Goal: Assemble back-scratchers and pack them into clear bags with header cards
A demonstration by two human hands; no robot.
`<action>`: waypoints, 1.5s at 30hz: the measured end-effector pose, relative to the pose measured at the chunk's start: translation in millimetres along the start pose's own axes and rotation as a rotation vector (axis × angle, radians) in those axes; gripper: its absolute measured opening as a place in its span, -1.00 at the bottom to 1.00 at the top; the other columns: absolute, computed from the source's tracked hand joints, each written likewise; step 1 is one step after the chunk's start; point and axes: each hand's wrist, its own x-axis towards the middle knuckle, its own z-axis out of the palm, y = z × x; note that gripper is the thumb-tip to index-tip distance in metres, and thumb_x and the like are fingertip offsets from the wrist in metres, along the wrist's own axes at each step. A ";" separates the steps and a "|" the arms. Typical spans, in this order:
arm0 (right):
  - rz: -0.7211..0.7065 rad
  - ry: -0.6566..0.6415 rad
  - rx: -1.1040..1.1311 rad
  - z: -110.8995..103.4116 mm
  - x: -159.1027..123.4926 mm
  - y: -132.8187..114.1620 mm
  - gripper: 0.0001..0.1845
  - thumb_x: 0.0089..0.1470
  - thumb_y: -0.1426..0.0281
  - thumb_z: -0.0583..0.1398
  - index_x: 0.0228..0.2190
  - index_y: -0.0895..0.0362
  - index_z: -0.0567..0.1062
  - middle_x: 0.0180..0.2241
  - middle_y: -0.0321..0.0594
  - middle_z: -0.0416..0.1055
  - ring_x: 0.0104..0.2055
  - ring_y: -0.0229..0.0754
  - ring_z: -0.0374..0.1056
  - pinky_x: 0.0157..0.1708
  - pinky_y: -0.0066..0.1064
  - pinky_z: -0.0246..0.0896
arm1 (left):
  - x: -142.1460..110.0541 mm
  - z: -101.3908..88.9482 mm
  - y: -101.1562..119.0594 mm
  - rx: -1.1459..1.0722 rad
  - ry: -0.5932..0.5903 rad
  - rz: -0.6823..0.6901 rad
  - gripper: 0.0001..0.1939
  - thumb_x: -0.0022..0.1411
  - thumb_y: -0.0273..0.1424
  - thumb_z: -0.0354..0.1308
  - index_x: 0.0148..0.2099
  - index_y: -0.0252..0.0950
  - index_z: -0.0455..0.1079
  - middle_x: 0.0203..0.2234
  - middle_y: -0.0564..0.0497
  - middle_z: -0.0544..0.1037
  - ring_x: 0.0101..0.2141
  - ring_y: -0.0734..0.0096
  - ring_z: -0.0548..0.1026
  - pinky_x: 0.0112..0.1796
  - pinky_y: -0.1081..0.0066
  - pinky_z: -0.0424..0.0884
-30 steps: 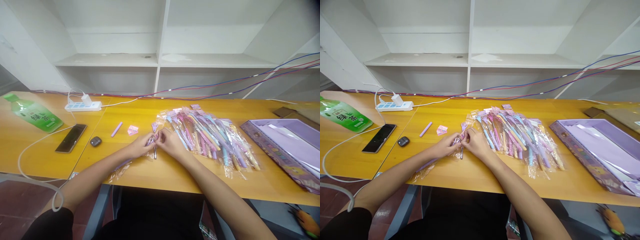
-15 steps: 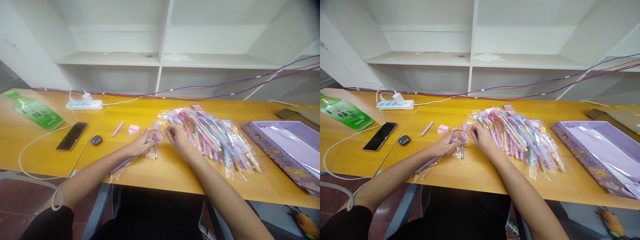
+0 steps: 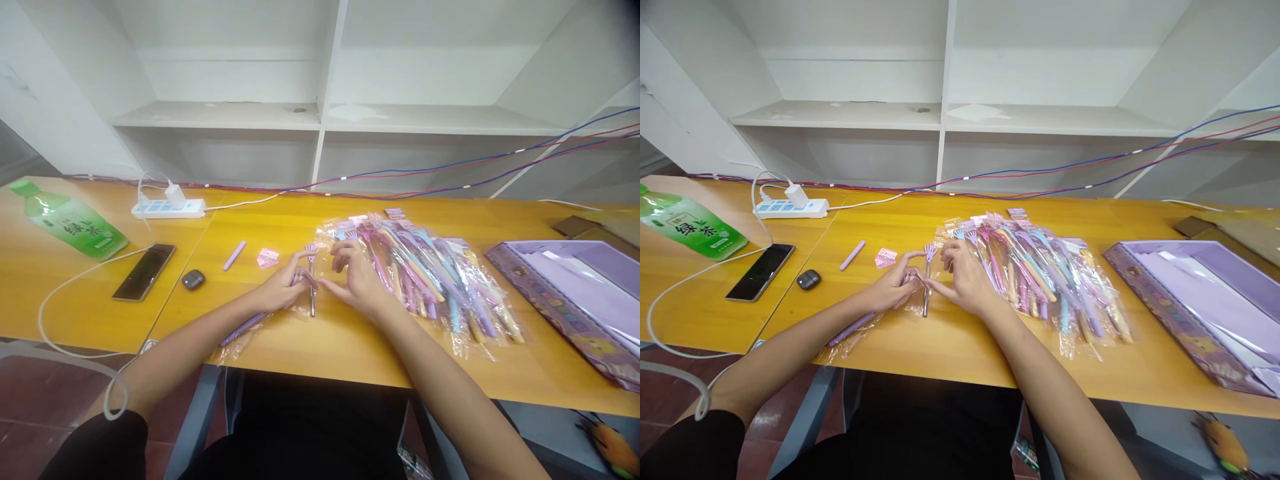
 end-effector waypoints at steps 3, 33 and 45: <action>-0.076 0.013 -0.074 1.6 1.0 -7.2 -0.30 0.07 0.07 0.46 0.02 -0.04 0.19 0.02 -0.03 0.26 0.00 0.08 0.34 -0.18 -0.07 0.44 | 0.2 0.8 -2.7 -0.059 -0.011 -0.048 -0.41 0.45 -0.17 0.12 0.40 -0.22 0.11 -0.23 -0.05 0.63 -0.58 0.57 0.41 -0.41 0.47 0.39; 0.210 0.071 -0.012 21.4 -0.6 3.9 -0.88 0.17 0.48 0.19 -0.31 0.04 0.33 -0.28 -0.21 0.40 -0.28 -0.15 0.39 -0.30 -0.31 0.41 | 1.2 -0.6 -2.3 -0.107 -0.065 -0.127 -0.48 0.51 -0.10 0.04 0.35 -0.20 0.06 -0.31 0.00 0.65 -0.76 0.61 0.31 -0.70 0.56 0.13; 0.140 -0.069 -0.164 3.3 3.6 -3.4 -0.77 0.39 0.47 0.04 -0.14 0.04 0.48 -0.11 -0.11 0.44 -0.08 -0.05 0.41 -0.18 -0.23 0.34 | 1.6 0.0 0.0 -0.077 -0.032 -0.087 -0.45 0.49 -0.18 0.05 0.41 -0.22 0.14 -0.11 -0.13 0.67 -0.58 0.56 0.45 -0.47 0.49 0.36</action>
